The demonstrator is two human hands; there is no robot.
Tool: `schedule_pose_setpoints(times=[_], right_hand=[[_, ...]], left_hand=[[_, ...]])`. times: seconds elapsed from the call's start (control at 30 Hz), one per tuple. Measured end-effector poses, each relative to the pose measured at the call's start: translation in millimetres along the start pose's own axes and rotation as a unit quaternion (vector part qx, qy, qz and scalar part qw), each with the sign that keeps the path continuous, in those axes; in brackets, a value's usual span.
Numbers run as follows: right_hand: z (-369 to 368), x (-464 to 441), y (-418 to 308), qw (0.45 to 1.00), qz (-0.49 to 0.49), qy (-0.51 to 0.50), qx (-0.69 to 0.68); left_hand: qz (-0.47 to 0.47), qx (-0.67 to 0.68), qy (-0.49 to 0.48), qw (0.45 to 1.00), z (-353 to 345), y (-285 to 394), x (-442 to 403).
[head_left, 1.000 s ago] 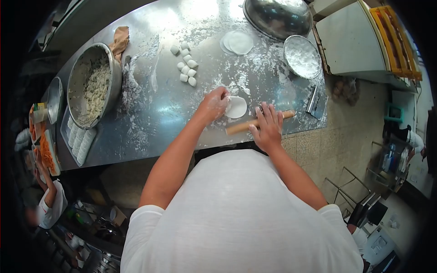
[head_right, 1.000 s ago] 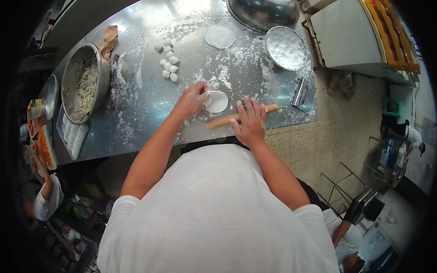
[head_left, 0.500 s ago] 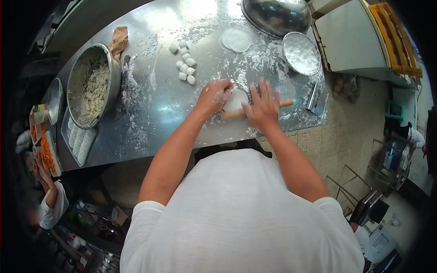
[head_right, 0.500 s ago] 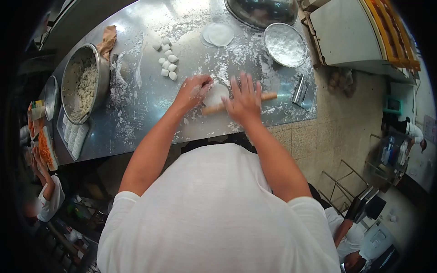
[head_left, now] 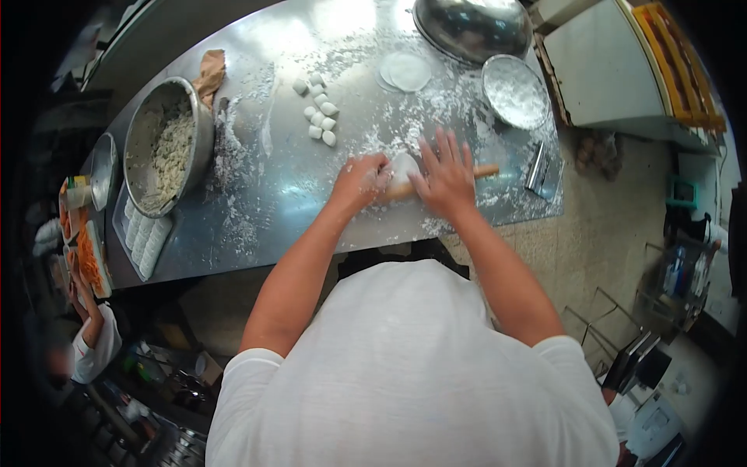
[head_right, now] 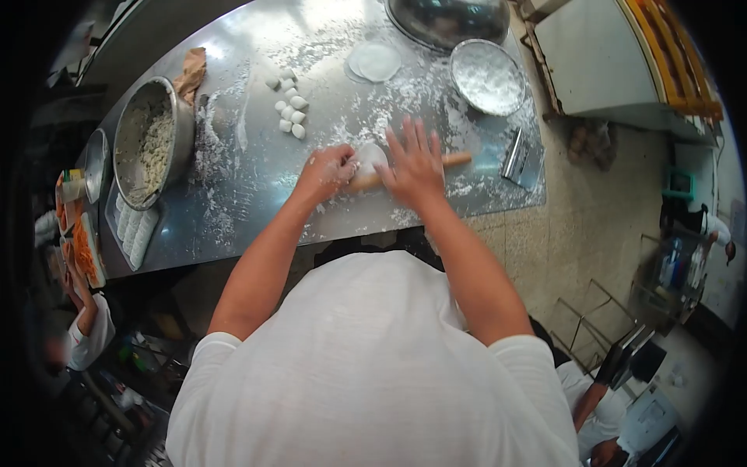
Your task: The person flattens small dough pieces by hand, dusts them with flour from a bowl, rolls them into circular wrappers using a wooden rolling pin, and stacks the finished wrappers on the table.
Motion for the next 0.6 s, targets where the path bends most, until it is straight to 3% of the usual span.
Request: schedule_pose_setpoints(times=[0.07, 0.1, 0.13, 0.17, 0.2, 0.37, 0.47, 0.5, 0.53, 0.57, 0.6], right_hand=[[0, 48, 9, 1.000, 0.017, -0.014, -0.015], [1, 66, 15, 0.999, 0.014, -0.015, -0.030], [2, 76, 18, 0.999, 0.019, -0.011, -0.028], [3, 82, 26, 1.000, 0.002, 0.000, -0.021], [6, 83, 31, 1.000, -0.017, 0.010, -0.014], [9, 74, 34, 0.999, -0.031, 0.026, -0.022], [8, 75, 35, 0.999, -0.042, 0.026, -0.022], [8, 76, 35, 0.998, -0.044, 0.028, -0.022], [7, 77, 35, 0.998, -0.047, 0.030, -0.023], [7, 78, 36, 0.998, -0.051, 0.032, -0.025], [7, 78, 35, 0.998, -0.049, 0.030, -0.026]], left_hand=[[0.068, 0.149, -0.057, 0.985, -10, -6, 7], [0.044, 0.254, -0.038, 0.966, -35, -28, 3], [0.040, 0.254, -0.032, 0.966, -36, -24, -1], [0.115, 0.478, 0.002, 0.871, -45, -25, -5], [0.180, 0.671, 0.031, 0.719, -59, -23, -6], [0.076, 0.658, 0.055, 0.747, -18, 11, -90], [0.038, 0.519, 0.059, 0.852, 38, 4, -137], [0.024, 0.351, 0.119, 0.928, 79, 3, -132], [-0.085, 0.093, 0.221, 0.967, 109, -18, -141], [-0.139, -0.027, 0.286, 0.948, 129, -43, -142], [-0.125, -0.078, 0.284, 0.947, 147, -68, -135]])
Point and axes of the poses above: each hand's wrist, its own x-axis away from the middle knuckle, its own z-axis out of the back of the hand, y = z × x, the point moved 10 cm from there along -x, towards the middle knuckle, and after that the axes turned 4 degrees about -z, right-handed, at the moved point
